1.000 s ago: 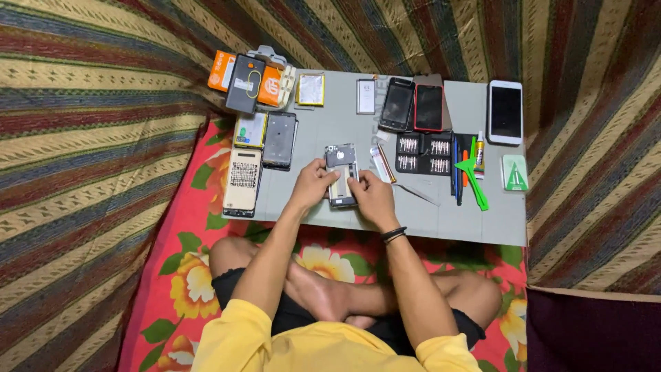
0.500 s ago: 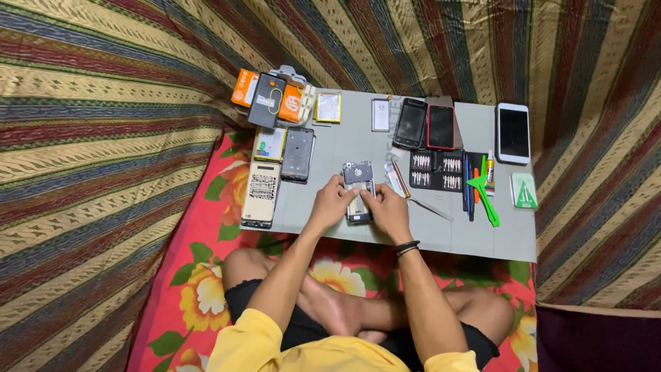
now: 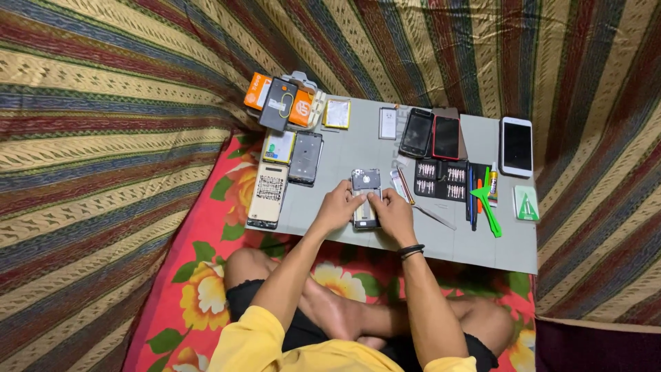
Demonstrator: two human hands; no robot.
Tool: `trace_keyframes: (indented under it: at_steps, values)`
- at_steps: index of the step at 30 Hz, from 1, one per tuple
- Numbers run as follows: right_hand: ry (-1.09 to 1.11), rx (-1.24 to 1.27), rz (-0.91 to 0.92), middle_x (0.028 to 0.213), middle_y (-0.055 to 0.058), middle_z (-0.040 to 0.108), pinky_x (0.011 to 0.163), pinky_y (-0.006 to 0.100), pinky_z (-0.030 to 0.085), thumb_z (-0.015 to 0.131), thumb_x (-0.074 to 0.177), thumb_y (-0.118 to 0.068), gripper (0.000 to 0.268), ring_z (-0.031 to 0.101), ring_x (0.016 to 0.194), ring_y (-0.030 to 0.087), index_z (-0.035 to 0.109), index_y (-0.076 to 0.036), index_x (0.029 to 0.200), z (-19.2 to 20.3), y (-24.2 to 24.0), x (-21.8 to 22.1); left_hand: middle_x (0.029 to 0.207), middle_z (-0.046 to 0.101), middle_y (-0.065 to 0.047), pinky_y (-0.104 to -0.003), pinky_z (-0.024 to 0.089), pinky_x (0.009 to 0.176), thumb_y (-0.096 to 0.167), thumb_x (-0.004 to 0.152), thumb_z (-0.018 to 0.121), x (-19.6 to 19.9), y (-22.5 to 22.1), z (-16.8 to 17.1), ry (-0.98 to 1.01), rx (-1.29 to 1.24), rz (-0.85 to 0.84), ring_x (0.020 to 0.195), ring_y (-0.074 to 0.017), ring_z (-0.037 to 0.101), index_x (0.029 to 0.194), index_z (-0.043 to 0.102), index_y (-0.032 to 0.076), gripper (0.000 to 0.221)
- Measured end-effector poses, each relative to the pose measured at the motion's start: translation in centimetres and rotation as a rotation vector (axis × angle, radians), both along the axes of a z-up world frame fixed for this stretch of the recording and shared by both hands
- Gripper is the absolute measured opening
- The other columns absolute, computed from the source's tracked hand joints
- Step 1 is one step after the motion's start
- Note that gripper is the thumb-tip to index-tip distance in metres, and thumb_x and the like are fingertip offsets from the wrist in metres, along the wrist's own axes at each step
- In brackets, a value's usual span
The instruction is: The person is organizing and inspecting various smartphone components, including backplates, internal frames, and batteries, on a low table.
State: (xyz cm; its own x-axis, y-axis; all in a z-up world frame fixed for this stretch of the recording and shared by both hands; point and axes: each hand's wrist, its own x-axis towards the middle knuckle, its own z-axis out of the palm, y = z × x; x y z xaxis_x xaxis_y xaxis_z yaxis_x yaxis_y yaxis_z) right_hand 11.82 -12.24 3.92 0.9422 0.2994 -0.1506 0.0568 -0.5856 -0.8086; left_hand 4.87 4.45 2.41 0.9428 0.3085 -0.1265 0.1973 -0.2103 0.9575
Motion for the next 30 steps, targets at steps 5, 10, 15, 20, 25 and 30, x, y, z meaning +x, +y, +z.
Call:
trace_keyframes:
  at_steps: [5, 10, 15, 20, 25, 30]
  values:
    - [0.045, 0.005, 0.02, 0.068, 0.011, 0.064, 0.077, 0.047, 0.052, 0.075, 0.088, -0.046, 0.037, 0.069, 0.079, 0.036, 0.073, -0.009, 0.093, -0.9, -0.4, 0.5, 0.066, 0.065, -0.01, -0.035, 0.054, 0.056, 0.028, 0.091, 0.072, 0.0, 0.0, -0.4, 0.003, -0.017, 0.014, 0.053, -0.0236, 0.068, 0.111, 0.061, -0.001, 0.037]
    - [0.108, 0.087, 0.055, 0.068, 0.011, 0.062, 0.075, 0.045, 0.053, 0.076, 0.086, -0.037, 0.032, 0.067, 0.075, 0.03, 0.074, -0.009, 0.099, -0.6, -1.0, 0.7, 0.067, 0.065, -0.01, -0.034, 0.054, 0.056, 0.028, 0.09, 0.073, 0.0, 0.0, -0.3, 0.012, -0.044, 0.022, 0.053, -0.0228, 0.068, 0.111, 0.06, 0.0, 0.037]
    - [0.272, 0.348, 0.216, 0.081, 0.006, 0.065, 0.066, 0.027, 0.053, 0.072, 0.079, -0.005, 0.042, 0.06, 0.076, 0.015, 0.07, -0.002, 0.121, -1.3, -2.0, 1.5, 0.071, 0.063, -0.009, -0.031, 0.058, 0.055, 0.026, 0.092, 0.071, 0.4, 0.2, -0.8, 0.036, -0.139, 0.012, 0.053, -0.0222, 0.069, 0.118, 0.056, -0.005, 0.043]
    - [0.26, 0.351, 0.225, 0.082, 0.005, 0.066, 0.066, 0.027, 0.052, 0.072, 0.08, -0.004, 0.04, 0.059, 0.074, 0.014, 0.07, 0.0, 0.119, -0.9, -2.1, 1.4, 0.073, 0.063, -0.01, -0.032, 0.058, 0.054, 0.025, 0.093, 0.071, 0.3, 0.2, -0.4, 0.049, -0.133, 0.001, 0.054, -0.023, 0.07, 0.123, 0.054, -0.007, 0.047]
    - [0.221, 0.331, 0.189, 0.071, 0.005, 0.063, 0.058, 0.03, 0.049, 0.074, 0.083, -0.011, 0.029, 0.059, 0.064, 0.015, 0.074, 0.0, 0.11, 0.2, -1.6, 1.1, 0.075, 0.063, -0.01, -0.032, 0.059, 0.053, 0.026, 0.094, 0.071, 0.4, 0.6, -0.5, 0.069, -0.112, -0.032, 0.055, -0.023, 0.07, 0.127, 0.052, -0.008, 0.051]
    - [0.089, 0.152, 0.154, 0.064, 0.006, 0.06, 0.066, 0.034, 0.045, 0.077, 0.088, -0.03, 0.021, 0.058, 0.069, 0.02, 0.076, -0.009, 0.088, 0.0, -1.3, 0.9, 0.073, 0.062, -0.011, -0.032, 0.057, 0.051, 0.023, 0.093, 0.071, 0.1, 0.6, -0.7, 0.048, -0.125, -0.048, 0.053, -0.0245, 0.069, 0.123, 0.058, -0.004, 0.042]
